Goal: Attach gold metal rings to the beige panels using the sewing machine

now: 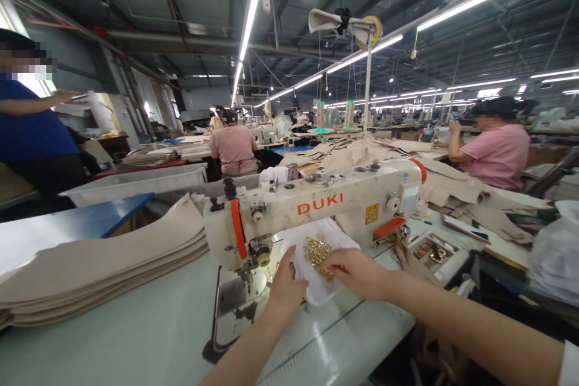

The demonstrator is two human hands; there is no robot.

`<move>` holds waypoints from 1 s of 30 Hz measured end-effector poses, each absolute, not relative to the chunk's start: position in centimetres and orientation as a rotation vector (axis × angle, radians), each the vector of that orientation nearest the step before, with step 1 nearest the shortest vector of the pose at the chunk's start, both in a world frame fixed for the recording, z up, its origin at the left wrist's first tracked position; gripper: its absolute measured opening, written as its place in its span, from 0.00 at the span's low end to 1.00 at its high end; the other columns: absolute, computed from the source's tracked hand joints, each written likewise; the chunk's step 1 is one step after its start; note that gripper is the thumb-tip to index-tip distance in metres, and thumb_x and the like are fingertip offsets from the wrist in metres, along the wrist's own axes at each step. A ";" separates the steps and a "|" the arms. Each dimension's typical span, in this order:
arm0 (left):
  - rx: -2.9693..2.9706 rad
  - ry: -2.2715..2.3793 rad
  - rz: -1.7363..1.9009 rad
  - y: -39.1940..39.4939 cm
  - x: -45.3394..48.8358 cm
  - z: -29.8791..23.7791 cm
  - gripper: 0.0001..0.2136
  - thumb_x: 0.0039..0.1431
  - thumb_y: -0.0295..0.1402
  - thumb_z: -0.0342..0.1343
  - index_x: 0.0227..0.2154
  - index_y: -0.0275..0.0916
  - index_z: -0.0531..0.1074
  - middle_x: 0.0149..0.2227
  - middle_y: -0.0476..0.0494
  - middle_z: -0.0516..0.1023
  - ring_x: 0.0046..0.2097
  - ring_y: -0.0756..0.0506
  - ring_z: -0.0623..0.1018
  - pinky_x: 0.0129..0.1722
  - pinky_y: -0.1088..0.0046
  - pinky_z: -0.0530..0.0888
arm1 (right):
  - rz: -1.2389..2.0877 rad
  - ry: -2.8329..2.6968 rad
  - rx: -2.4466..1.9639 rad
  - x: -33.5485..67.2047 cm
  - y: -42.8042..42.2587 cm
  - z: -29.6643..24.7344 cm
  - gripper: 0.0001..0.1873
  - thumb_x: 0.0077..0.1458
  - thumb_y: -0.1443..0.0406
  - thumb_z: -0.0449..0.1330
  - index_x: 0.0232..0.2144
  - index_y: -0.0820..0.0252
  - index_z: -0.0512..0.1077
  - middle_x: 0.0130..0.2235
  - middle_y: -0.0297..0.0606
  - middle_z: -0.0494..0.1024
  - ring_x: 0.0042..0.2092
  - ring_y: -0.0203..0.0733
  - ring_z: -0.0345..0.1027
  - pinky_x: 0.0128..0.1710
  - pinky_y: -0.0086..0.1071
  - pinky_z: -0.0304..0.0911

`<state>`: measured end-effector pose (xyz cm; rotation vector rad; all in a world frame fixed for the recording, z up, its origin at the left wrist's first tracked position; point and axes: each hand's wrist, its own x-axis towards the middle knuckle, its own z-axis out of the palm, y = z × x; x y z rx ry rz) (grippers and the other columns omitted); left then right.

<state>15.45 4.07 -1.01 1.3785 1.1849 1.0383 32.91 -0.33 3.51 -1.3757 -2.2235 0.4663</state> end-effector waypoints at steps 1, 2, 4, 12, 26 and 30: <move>1.345 1.165 1.035 3.9 15.7 -0.7 0.39 0.38 0.11 0.48 0.58 0.34 0.53 0.48 0.36 0.76 0.48 0.43 0.77 0.43 0.72 0.75 | 0.464 -2.187 -1.403 32.5 0.4 3.7 0.14 0.53 0.72 0.50 0.33 0.60 0.76 0.33 0.36 0.77 0.35 0.38 0.69 0.36 0.27 0.60; 1.319 1.150 1.031 3.8 15.9 -0.4 0.39 0.39 0.11 0.47 0.59 0.34 0.52 0.48 0.36 0.76 0.48 0.44 0.77 0.43 0.74 0.75 | 0.465 -2.154 -1.426 32.0 1.1 3.9 0.14 0.53 0.71 0.50 0.33 0.61 0.76 0.32 0.36 0.77 0.34 0.38 0.68 0.35 0.28 0.60; 1.292 1.134 1.036 3.6 16.5 0.3 0.39 0.39 0.10 0.46 0.59 0.36 0.52 0.48 0.39 0.77 0.46 0.46 0.78 0.43 0.75 0.74 | 0.473 -2.099 -1.454 31.1 2.4 4.1 0.14 0.53 0.72 0.50 0.33 0.62 0.76 0.31 0.36 0.77 0.33 0.37 0.68 0.33 0.27 0.60; 1.289 1.257 1.027 3.6 16.8 1.4 0.36 0.42 0.10 0.46 0.58 0.36 0.55 0.47 0.41 0.78 0.44 0.46 0.79 0.40 0.75 0.75 | 0.451 -1.993 -1.479 31.1 1.3 3.4 0.13 0.49 0.76 0.51 0.33 0.62 0.74 0.33 0.36 0.76 0.34 0.36 0.69 0.35 0.27 0.61; 1.660 1.478 0.987 5.7 15.6 0.9 0.16 0.62 0.26 0.38 0.46 0.33 0.68 0.49 0.38 0.76 0.43 0.46 0.78 0.41 0.72 0.76 | -0.114 -2.259 -1.478 30.1 -2.1 0.3 0.05 0.49 0.73 0.54 0.31 0.62 0.66 0.34 0.39 0.72 0.38 0.42 0.65 0.36 0.31 0.57; 1.927 1.525 0.895 5.8 15.0 0.9 0.18 0.56 0.17 0.41 0.44 0.33 0.70 0.49 0.38 0.75 0.47 0.47 0.76 0.49 0.71 0.71 | -0.153 -2.142 -1.389 31.5 -1.9 -0.6 0.09 0.50 0.75 0.51 0.32 0.61 0.66 0.36 0.38 0.71 0.38 0.39 0.64 0.34 0.28 0.57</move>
